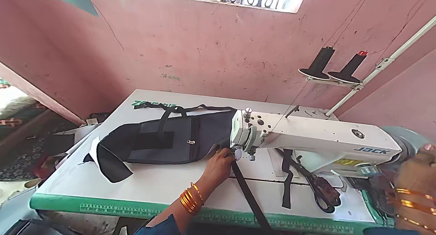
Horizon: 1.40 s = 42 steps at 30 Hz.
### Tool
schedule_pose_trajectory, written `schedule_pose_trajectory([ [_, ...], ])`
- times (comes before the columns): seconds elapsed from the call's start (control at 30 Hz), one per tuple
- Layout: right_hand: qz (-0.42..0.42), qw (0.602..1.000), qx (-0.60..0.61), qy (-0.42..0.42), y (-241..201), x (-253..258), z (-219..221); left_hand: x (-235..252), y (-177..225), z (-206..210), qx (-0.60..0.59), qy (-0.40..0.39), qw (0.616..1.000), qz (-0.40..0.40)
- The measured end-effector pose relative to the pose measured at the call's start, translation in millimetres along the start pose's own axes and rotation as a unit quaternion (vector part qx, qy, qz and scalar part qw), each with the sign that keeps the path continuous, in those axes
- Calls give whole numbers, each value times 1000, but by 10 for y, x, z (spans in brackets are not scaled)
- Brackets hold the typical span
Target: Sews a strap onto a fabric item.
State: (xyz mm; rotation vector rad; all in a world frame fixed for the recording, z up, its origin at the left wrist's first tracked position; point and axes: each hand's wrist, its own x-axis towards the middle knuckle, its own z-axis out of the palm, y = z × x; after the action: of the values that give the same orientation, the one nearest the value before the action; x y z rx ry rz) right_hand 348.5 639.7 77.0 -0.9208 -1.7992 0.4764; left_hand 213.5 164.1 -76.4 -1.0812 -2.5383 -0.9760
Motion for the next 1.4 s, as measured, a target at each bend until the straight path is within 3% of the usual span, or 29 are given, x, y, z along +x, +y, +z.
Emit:
schedule_pose_trajectory([
  [0.07,-6,988,153,12,359,-353,27,27,-11,-15,-16,-19,1000,-6],
  [0.17,-14,991,127,37,362,-751,-135,26,-28,-125,-68,-40,997,19],
  [0.2,-33,992,117,39,223,-890,-218,16,-40,-208,-95,-11,995,43],
  [0.27,-79,986,144,-2,-146,-1245,-305,71,-114,-403,-114,125,983,71],
  [0.3,-96,977,179,-59,-328,-1506,-260,102,-221,-532,-97,178,979,34],
  [0.33,-105,963,209,-133,-517,-1813,-155,94,-386,-657,-61,183,980,-44],
  [0.4,-147,917,233,-289,-852,-2422,191,-20,-817,-861,-2,51,973,-223],
  [0.43,-168,896,222,-346,-1015,-2669,364,-124,-988,-912,35,4,963,-268],
  [0.57,-189,869,83,-450,-1478,-3064,766,-800,-1205,-1222,83,39,930,-356],
  [0.67,-143,827,-69,-539,-1711,-3001,923,-810,-797,-1310,107,27,901,-419],
  [0.7,-134,825,-85,-543,-1743,-2981,951,-728,-559,-1206,110,32,918,-380],
  [0.8,-96,827,-51,-551,-1847,-2895,1021,-351,-66,-678,69,12,995,-74],
  [0.87,-78,827,-44,-555,-1878,-2821,1033,-110,6,-302,56,-18,994,89],
  [0.93,-67,817,-60,-570,-1888,-2754,981,9,-63,-151,62,7,984,166],
  [1.03,-75,758,-87,-642,-1828,-2838,795,9,-55,-148,16,63,991,116],
  [1.07,-75,757,-52,-647,-1772,-2935,709,-15,-24,-129,9,73,992,99],
  [1.13,-95,792,35,-602,-1658,-3151,555,-76,63,-79,27,49,995,87],
  [1.2,-171,823,63,-538,-1556,-3335,441,-183,152,-20,64,20,994,84],
  [1.3,-273,825,22,-494,-1514,-3453,396,-228,191,-67,31,23,998,59],
  [1.4,-262,834,59,-483,-1495,-3449,398,-261,183,-98,26,6,997,77],
])
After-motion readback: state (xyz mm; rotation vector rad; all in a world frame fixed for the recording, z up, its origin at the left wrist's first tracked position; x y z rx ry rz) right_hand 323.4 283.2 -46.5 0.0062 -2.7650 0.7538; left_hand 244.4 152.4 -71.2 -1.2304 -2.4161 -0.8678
